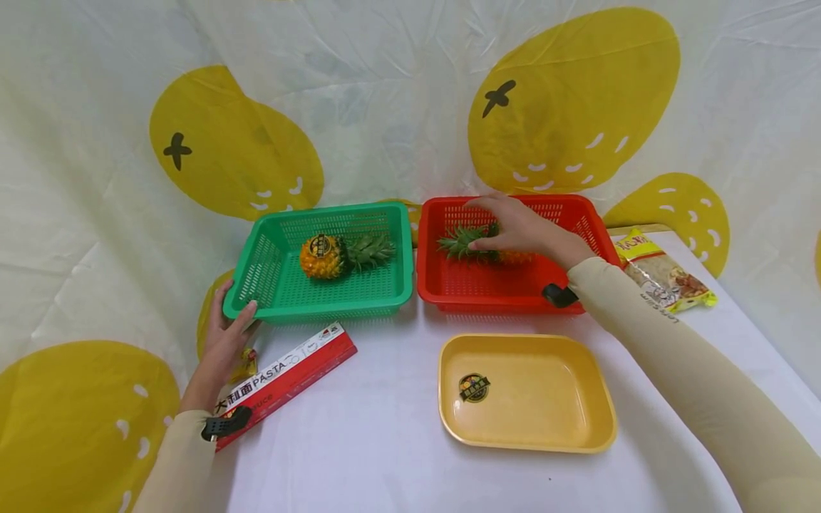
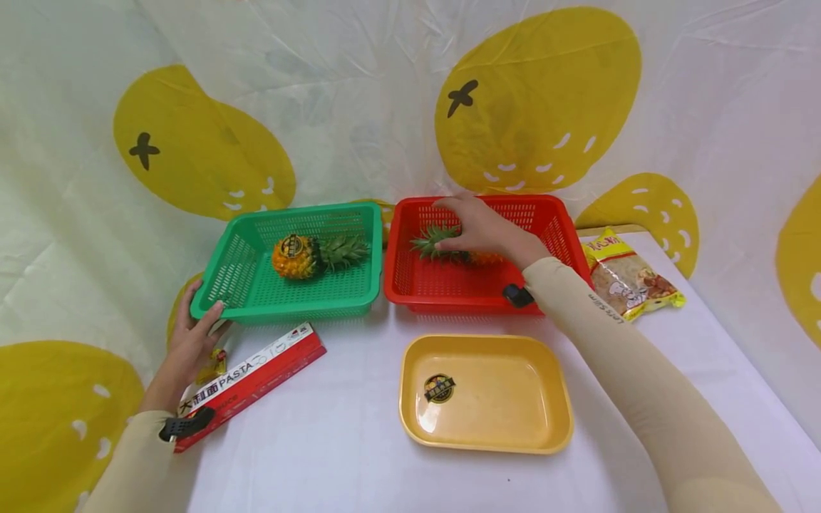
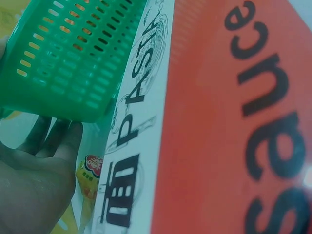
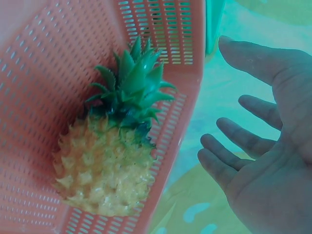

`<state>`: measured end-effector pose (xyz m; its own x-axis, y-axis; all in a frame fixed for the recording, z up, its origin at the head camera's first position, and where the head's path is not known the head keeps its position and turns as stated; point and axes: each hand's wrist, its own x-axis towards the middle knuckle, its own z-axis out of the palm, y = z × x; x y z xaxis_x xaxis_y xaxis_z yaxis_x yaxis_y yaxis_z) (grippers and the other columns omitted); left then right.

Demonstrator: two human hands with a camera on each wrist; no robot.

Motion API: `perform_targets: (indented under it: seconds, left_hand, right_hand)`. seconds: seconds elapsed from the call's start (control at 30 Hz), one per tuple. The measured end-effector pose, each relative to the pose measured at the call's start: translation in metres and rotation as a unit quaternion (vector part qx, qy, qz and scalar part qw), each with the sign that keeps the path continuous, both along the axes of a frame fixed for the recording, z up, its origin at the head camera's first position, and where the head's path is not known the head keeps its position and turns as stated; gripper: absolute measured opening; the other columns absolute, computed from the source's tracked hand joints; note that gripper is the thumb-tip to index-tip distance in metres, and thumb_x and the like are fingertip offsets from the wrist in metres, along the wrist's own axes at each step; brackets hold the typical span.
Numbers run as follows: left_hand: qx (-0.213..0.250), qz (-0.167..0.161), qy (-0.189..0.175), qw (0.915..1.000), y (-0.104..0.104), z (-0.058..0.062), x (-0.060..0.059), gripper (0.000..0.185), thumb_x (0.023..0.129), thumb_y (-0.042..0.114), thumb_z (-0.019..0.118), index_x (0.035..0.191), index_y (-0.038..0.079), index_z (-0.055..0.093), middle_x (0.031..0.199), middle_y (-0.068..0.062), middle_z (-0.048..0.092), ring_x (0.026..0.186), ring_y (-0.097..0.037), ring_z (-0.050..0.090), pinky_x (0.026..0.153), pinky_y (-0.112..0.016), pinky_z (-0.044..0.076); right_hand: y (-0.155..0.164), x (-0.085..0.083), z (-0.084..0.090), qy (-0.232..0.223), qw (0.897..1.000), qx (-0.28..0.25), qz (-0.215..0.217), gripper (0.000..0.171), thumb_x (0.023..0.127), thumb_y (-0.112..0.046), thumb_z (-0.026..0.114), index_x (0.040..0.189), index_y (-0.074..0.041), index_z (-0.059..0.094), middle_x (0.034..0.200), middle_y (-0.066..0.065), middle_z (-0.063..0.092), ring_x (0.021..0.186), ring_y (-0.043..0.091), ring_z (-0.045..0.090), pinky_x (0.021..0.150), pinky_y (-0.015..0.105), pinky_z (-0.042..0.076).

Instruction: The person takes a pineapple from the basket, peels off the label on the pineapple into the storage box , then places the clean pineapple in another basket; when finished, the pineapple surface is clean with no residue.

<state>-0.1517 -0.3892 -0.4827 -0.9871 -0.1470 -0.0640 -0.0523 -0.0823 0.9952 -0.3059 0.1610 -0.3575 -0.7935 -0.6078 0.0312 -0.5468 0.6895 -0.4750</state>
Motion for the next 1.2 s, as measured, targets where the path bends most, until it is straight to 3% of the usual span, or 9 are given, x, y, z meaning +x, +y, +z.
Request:
perform_targets:
  seconds: [0.4, 0.6, 0.8, 1.2]
  left_hand:
    - [-0.012, 0.003, 0.002, 0.9999, -0.001, 0.0, -0.001, 0.078, 0.107, 0.023, 0.065, 0.168, 0.041, 0.02, 0.166, -0.01, 0.02, 0.145, -0.034, 0.029, 0.117, -0.051, 0.03]
    - [-0.006, 0.005, 0.002, 1.0, -0.002, 0.0, -0.001, 0.078, 0.107, 0.022, 0.065, 0.168, 0.041, 0.02, 0.166, -0.01, 0.02, 0.145, -0.034, 0.029, 0.117, -0.051, 0.03]
    - [-0.008, 0.005, -0.004, 0.9999, 0.001, 0.004, -0.001, 0.078, 0.107, 0.022, 0.066, 0.168, 0.041, 0.019, 0.166, -0.01, 0.02, 0.143, -0.033, 0.031, 0.118, -0.052, 0.029]
    - [0.015, 0.0, -0.018, 0.9997, 0.002, 0.01, 0.001, 0.081, 0.107, 0.02, 0.065, 0.167, 0.041, 0.015, 0.164, -0.01, 0.016, 0.142, -0.034, 0.03, 0.12, -0.054, 0.024]
  right_hand:
    - [-0.015, 0.009, 0.007, -0.007, 1.0, -0.012, 0.016, 0.078, 0.092, -0.031, 0.086, 0.156, -0.007, 0.048, 0.152, 0.013, 0.05, 0.14, 0.033, 0.039, 0.115, 0.055, 0.041]
    - [-0.028, 0.016, 0.011, -0.012, 0.999, -0.022, 0.03, 0.078, 0.093, -0.034, 0.085, 0.157, -0.008, 0.048, 0.156, 0.011, 0.048, 0.145, 0.032, 0.036, 0.113, 0.053, 0.044]
    - [-0.043, 0.02, 0.012, 0.003, 0.998, -0.029, 0.054, 0.075, 0.093, -0.033, 0.085, 0.155, -0.01, 0.05, 0.15, 0.007, 0.052, 0.136, 0.025, 0.044, 0.106, 0.047, 0.05]
    - [-0.077, 0.025, 0.005, 0.003, 0.996, -0.027, 0.085, 0.075, 0.095, -0.029, 0.083, 0.157, -0.005, 0.047, 0.153, 0.015, 0.048, 0.136, 0.032, 0.045, 0.11, 0.049, 0.046]
